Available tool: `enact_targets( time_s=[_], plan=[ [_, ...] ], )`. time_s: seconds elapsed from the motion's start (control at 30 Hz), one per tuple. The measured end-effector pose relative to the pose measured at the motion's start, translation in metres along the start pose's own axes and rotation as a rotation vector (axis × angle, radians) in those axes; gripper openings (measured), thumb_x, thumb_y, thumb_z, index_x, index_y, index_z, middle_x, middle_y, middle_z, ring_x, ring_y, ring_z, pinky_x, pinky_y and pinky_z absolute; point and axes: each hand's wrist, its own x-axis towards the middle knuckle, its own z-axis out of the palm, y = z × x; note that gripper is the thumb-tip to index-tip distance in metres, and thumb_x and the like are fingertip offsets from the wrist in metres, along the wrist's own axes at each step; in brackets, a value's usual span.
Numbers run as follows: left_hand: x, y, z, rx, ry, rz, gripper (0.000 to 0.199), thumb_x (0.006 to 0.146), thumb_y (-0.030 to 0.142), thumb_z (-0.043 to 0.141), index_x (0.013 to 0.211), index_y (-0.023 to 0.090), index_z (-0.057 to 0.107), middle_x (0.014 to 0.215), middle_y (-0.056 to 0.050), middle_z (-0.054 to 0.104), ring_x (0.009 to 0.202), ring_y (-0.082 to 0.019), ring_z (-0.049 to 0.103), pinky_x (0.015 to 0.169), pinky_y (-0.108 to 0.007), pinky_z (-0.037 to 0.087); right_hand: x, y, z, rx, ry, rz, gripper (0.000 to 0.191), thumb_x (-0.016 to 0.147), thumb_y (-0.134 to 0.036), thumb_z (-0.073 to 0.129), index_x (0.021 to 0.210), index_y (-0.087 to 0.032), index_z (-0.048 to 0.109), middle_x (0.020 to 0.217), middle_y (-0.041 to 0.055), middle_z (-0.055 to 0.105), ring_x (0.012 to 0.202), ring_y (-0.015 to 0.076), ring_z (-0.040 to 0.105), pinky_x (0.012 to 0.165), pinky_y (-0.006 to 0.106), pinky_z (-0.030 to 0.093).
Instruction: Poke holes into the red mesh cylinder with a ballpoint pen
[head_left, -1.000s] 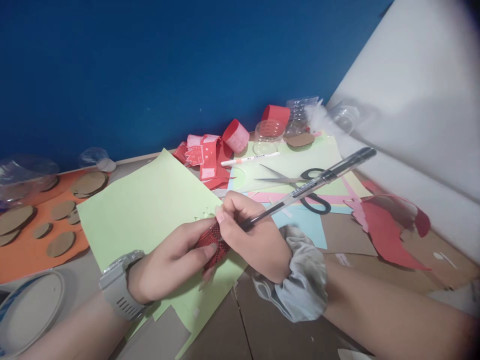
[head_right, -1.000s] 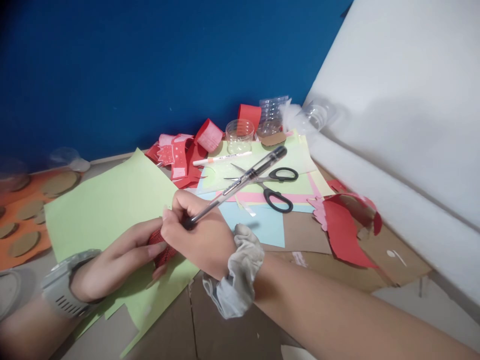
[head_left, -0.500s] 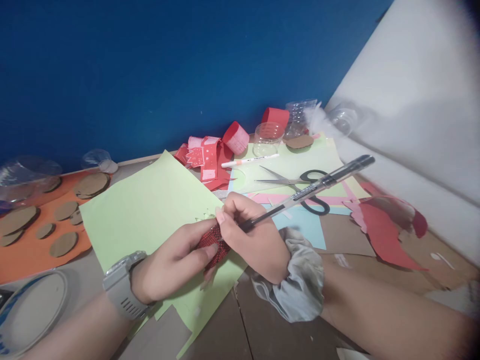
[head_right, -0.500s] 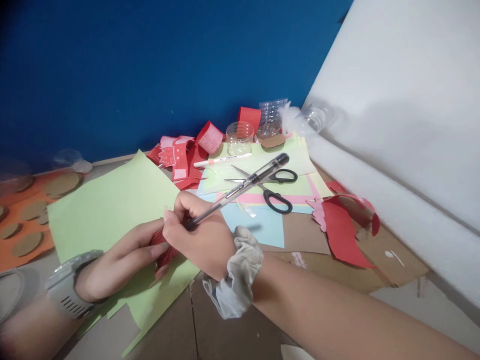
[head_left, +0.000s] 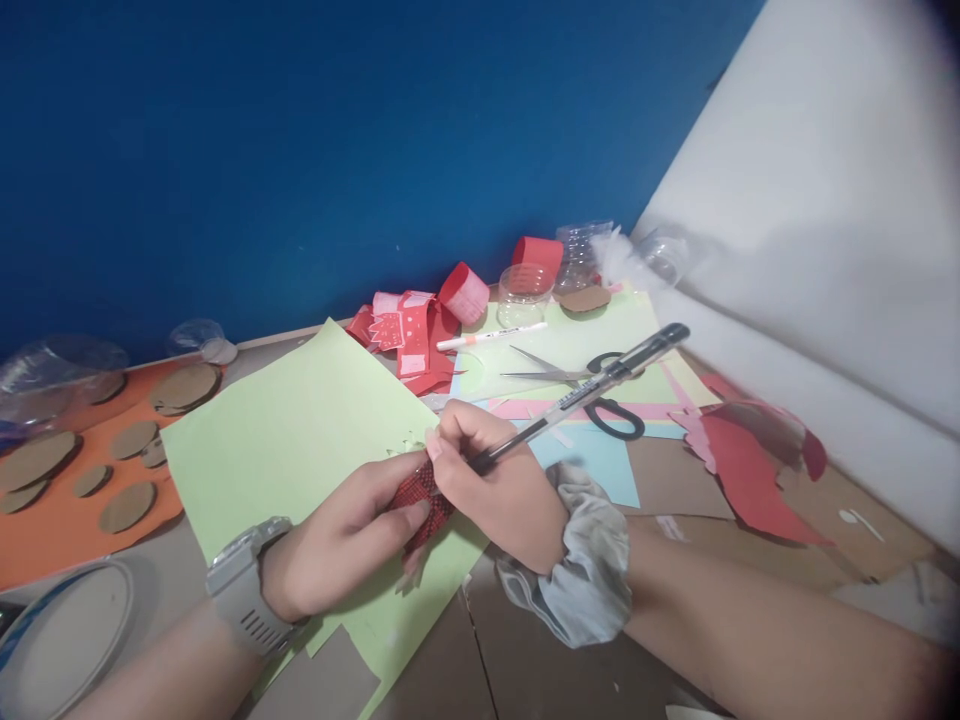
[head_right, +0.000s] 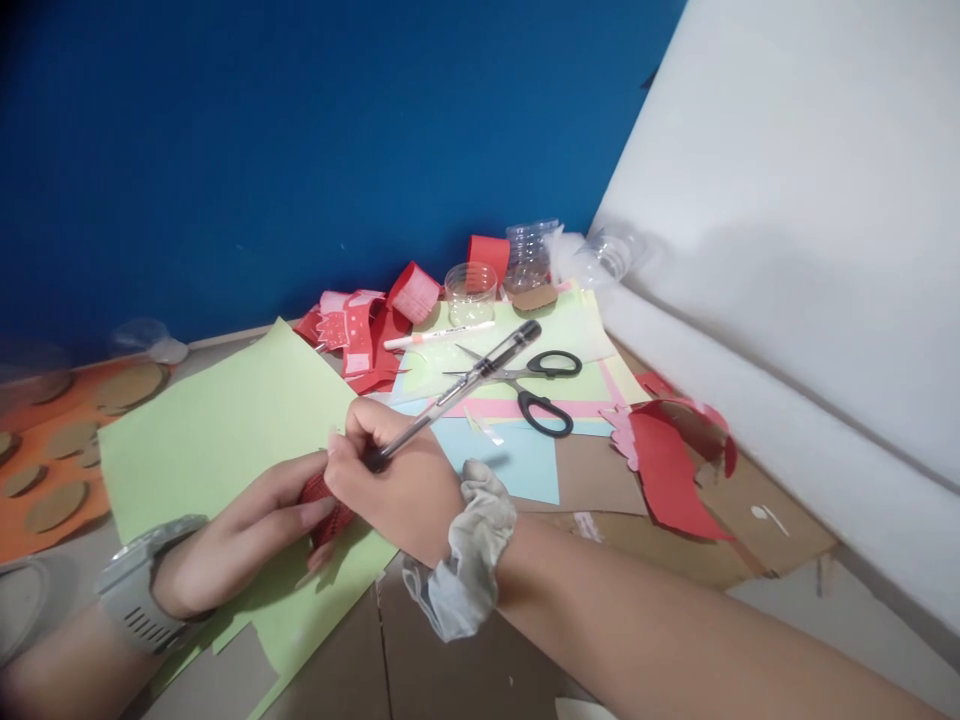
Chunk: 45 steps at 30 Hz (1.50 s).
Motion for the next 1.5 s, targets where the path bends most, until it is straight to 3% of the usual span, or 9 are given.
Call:
enact_targets(
  time_s=[0.5,0.83,1.5],
  plan=[
    [-0.0004,0.0011,0.0025,-0.026,0.014,-0.021,0.014,0.098,0.021,0.049,0.085,0.018,0.052,0.064,0.001,0.054,0.057,-0.015,0.049,0.06,-0.029,0.045,0.0007,-0.0009,-0.0007,-0.004,-0.002,0.002,0.032,0.095,-0.026,0.056,0.07,-0.024,0.038,0.061,-0.0074,0.034,0.058,0.0126,0.033,0.055,0.03,0.029],
    [0.0002,0.0005,0.0015,-0.033,0.019,-0.019,0.017,0.099,0.021,0.049,0.082,0.019,0.05,0.063,0.001,0.053,0.057,-0.015,0.047,0.059,-0.029,0.044,0.001,-0.0048,0.0006,0.017,-0.006,0.026,0.032,0.088,-0.025,0.061,0.066,-0.026,0.037,0.062,-0.0024,0.035,0.059,0.0192,0.031,0.057,0.038,0.027],
    [0.0018,0.0026,0.0011,0.0,0.002,-0.016,0.014,0.096,0.019,0.046,0.084,0.017,0.052,0.064,0.001,0.053,0.057,-0.014,0.047,0.06,-0.029,0.044,0.0029,-0.0076,0.0015,0.007,0.015,0.036,0.033,0.087,-0.025,0.06,0.065,-0.027,0.036,0.061,-0.0032,0.034,0.057,0.0182,0.032,0.056,0.037,0.027]
  ],
)
